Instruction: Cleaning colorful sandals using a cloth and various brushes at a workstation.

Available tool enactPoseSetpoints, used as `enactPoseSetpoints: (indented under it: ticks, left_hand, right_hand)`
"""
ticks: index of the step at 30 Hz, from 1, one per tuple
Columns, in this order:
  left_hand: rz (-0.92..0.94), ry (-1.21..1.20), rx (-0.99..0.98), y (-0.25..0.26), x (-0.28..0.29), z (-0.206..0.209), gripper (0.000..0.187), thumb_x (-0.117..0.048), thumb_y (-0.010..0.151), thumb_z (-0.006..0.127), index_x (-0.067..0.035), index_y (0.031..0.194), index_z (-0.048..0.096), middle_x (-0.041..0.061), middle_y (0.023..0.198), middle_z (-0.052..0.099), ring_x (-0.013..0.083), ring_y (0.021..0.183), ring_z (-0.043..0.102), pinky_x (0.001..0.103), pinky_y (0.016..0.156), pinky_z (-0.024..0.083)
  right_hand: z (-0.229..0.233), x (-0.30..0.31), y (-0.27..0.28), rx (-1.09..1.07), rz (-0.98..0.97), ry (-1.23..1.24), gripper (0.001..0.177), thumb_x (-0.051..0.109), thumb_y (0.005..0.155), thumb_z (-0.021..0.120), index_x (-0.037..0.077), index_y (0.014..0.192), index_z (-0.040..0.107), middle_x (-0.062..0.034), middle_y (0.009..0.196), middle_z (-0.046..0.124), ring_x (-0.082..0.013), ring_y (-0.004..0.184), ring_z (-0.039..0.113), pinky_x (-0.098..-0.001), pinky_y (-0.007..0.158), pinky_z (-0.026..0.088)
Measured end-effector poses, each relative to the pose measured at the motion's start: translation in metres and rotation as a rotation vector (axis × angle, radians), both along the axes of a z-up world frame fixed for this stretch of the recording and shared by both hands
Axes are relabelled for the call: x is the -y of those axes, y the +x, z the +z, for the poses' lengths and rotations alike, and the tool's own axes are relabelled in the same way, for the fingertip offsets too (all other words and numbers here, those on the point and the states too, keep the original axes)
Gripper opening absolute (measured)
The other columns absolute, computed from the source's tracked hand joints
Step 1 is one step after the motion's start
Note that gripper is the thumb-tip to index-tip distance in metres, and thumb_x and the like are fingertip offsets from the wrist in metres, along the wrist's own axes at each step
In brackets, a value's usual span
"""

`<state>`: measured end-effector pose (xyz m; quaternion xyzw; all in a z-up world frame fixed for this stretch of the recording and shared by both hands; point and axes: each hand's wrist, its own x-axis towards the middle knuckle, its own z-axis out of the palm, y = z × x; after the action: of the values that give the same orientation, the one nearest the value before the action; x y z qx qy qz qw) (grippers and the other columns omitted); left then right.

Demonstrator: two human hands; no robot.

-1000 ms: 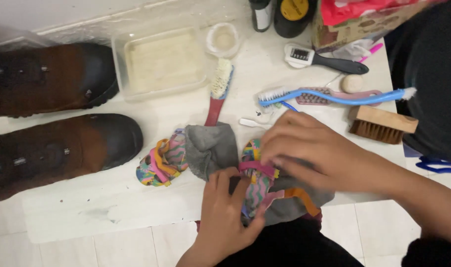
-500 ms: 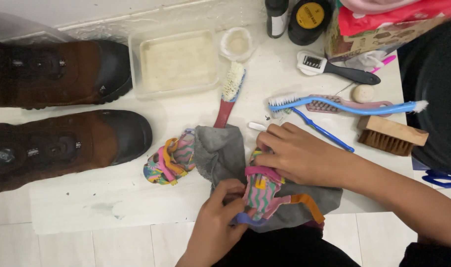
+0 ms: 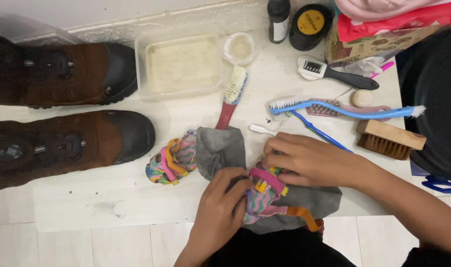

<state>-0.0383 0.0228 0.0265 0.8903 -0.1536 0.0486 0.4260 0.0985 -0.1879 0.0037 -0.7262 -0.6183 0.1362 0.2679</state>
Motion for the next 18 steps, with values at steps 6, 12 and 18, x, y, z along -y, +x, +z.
enactPoseSetpoints:
  ticks: [6, 12, 18]
  left_hand:
    - [-0.046, -0.06, -0.024, -0.012, -0.014, 0.027, 0.03, 0.006, 0.083, 0.049, -0.003, 0.109, 0.061, 0.015, 0.113, 0.057, 0.034, 0.103, 0.058, 0.044, 0.088, 0.049]
    - [-0.061, -0.113, -0.042, -0.018, -0.002, 0.042, 0.022, -0.01, 0.083, 0.052, -0.009, 0.102, 0.064, 0.007, 0.1, 0.061, 0.0271, 0.094, 0.06, 0.039, 0.084, 0.044]
    - [0.274, 0.356, 0.119, -0.021, 0.02, -0.005, 0.02, -0.026, 0.091, 0.059, -0.007, 0.092, 0.065, 0.007, 0.089, 0.06, 0.0278, 0.085, 0.054, 0.04, 0.074, 0.036]
  right_hand:
    - [-0.011, 0.0, -0.007, -0.059, -0.024, 0.049, 0.013, 0.02, 0.094, 0.061, 0.009, 0.101, 0.058, -0.0067, 0.102, 0.048, -0.0249, 0.083, 0.053, -0.0359, 0.072, 0.044]
    - [-0.014, -0.004, -0.01, -0.123, -0.061, 0.072, 0.016, 0.019, 0.092, 0.061, 0.01, 0.104, 0.058, -0.0058, 0.1, 0.05, -0.0239, 0.081, 0.053, -0.0348, 0.073, 0.043]
    - [-0.03, -0.005, -0.026, -0.057, -0.121, 0.069, 0.023, 0.027, 0.089, 0.065, 0.011, 0.104, 0.058, -0.0073, 0.1, 0.051, -0.026, 0.086, 0.052, -0.0369, 0.076, 0.042]
